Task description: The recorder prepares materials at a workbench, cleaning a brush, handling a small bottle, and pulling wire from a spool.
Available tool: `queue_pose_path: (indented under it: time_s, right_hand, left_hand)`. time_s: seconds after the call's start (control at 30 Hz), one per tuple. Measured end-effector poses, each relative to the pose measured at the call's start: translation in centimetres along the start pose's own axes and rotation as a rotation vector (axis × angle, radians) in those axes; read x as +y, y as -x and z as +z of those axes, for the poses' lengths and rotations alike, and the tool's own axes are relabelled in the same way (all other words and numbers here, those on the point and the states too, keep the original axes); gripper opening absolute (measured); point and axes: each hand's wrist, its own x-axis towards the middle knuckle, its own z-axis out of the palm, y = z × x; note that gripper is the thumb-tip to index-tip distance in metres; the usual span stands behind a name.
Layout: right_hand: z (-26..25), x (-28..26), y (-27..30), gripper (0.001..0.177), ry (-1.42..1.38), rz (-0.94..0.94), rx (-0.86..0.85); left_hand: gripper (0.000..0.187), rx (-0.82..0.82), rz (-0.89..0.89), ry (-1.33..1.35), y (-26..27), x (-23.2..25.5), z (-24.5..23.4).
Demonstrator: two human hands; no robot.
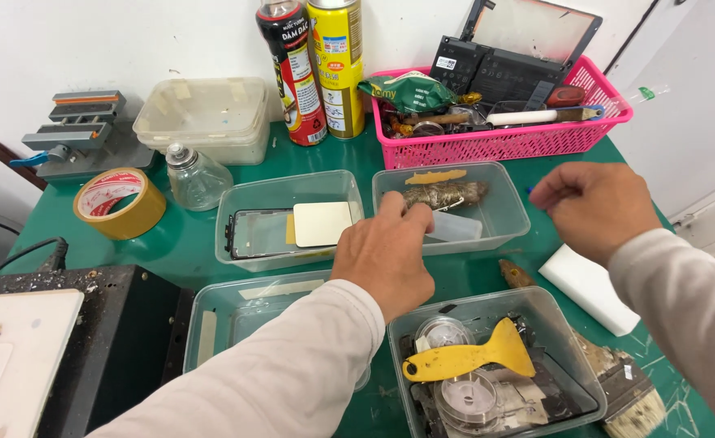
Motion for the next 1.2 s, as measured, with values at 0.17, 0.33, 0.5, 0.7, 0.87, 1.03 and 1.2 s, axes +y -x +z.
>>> queue_pose_path:
  time_s: [0.17, 0.33, 0.5, 0.7, 0.87, 1.03, 1.2]
  right_hand:
    - [-1.8, 0.5, 3.1, 0.025, -0.174, 0.074, -0.406]
    - [-2.3, 0.6, 6.2, 0.022, -0.163, 0.127, -0.55]
    - [-4.5, 0.1, 8.6, 0.026, -0.095, 0.234, -0.507]
    - [-6.0, -1.1, 12.0, 0.027, -0.121, 0.259, -0.495]
    - [-5.5, -1.2, 13.6, 0.021, -0.082, 0.227, -0.477]
    - [-5.6, -3.3, 14.5, 0.037, -0.097, 0.169, -0.291]
    - [-4.9, -3.9, 13.6, 0.032, -0.125, 0.086, -0.457]
  left_hand:
    - [0.021, -0.233, 0.144, 0.038, 2.1, 2.4, -1.0]
    - [0.028, -0.541, 0.151, -0.251, 4.2, 3.9, 0.4]
    - [0.034, -0.455, 0.169, -0.221, 5.2, 4.1, 2.1]
    - [0.035, -0.485, 0.065, -0.251, 4.3, 5.0, 2.6]
    - [0.034, -0.426, -0.009, -0.202, 4.6, 5.2, 1.9]
    - [0.025, -0.343, -0.155, -0.057, 5.4, 5.8, -0.8]
    - [0.02, -0.297, -0.043, -0.052, 6.4, 5.0, -2.7]
